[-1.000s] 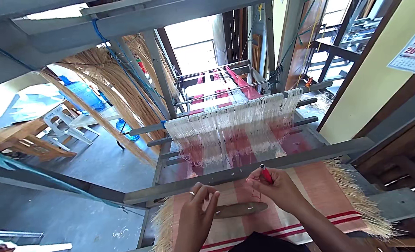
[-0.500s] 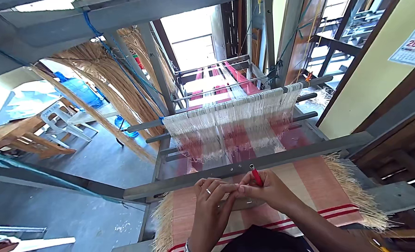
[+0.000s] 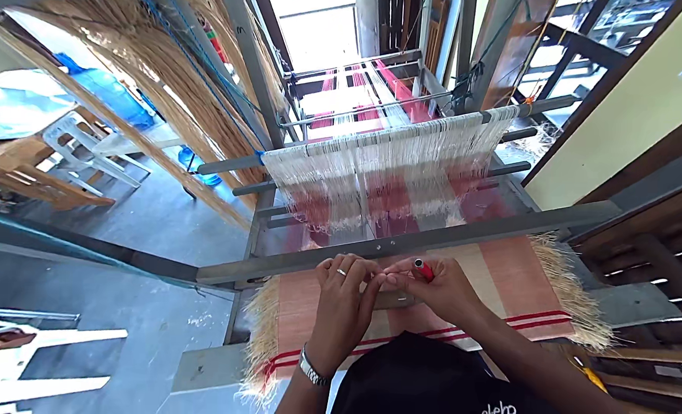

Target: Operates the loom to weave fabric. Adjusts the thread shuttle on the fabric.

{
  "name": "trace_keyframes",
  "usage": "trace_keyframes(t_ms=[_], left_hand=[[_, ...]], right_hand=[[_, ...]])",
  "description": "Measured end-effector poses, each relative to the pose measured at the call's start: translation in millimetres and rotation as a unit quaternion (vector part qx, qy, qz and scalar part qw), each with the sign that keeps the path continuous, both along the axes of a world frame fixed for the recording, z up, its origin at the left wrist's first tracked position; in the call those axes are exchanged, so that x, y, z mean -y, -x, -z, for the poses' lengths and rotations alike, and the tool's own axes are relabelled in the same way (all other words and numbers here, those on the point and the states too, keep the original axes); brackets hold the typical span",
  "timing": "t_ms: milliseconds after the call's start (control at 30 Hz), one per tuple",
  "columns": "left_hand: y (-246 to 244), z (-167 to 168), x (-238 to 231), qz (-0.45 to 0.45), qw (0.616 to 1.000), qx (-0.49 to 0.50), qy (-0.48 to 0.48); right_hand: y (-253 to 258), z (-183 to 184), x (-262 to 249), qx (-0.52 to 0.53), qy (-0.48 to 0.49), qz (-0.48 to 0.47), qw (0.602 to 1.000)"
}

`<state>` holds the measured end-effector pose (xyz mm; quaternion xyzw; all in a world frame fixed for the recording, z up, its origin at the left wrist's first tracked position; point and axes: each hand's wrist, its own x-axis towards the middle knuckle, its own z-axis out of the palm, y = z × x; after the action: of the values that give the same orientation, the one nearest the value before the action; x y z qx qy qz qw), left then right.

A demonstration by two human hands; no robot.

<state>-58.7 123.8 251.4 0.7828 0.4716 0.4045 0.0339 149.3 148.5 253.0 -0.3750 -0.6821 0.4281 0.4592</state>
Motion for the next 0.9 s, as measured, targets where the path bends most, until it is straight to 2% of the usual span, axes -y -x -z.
trace_keyframes(t_ms=[67,167,267,333,400,500,600,733,900], left_hand=[[3,3,-3,0.008,1.000,0.013,0.016],[15,22,-12,0.002,0.998,0.021,0.064],[32,67,-26,-0.014,0.985,-0.027,0.172],[36,101,-30,-0.005,0.950,-0.078,0.301],[36,136,-28,0.000,0.923,-0.114,0.367],[33,170,-15,-0.031,0.937,-0.110,0.331],[33,180,0,-0.058,0.945,-0.074,0.314],[31,170,11,-0.056,0.925,0.000,0.375],[26,172,14,-0.072,0.929,0.033,0.362]], right_hand=[[-1,2,-3,0.011,-0.038,0.008,0.999],[-7,8,-12,0.058,-0.010,0.059,0.997],[-15,27,-19,0.081,0.047,0.105,0.990],[-17,37,-18,0.079,0.069,0.116,0.988],[-20,42,-14,0.078,0.079,0.121,0.986],[-25,47,-10,0.081,0.088,0.127,0.985],[-24,62,-5,0.084,0.108,0.111,0.984],[-7,107,0,0.107,0.147,0.067,0.981],[20,150,-8,0.166,0.112,0.030,0.979]])
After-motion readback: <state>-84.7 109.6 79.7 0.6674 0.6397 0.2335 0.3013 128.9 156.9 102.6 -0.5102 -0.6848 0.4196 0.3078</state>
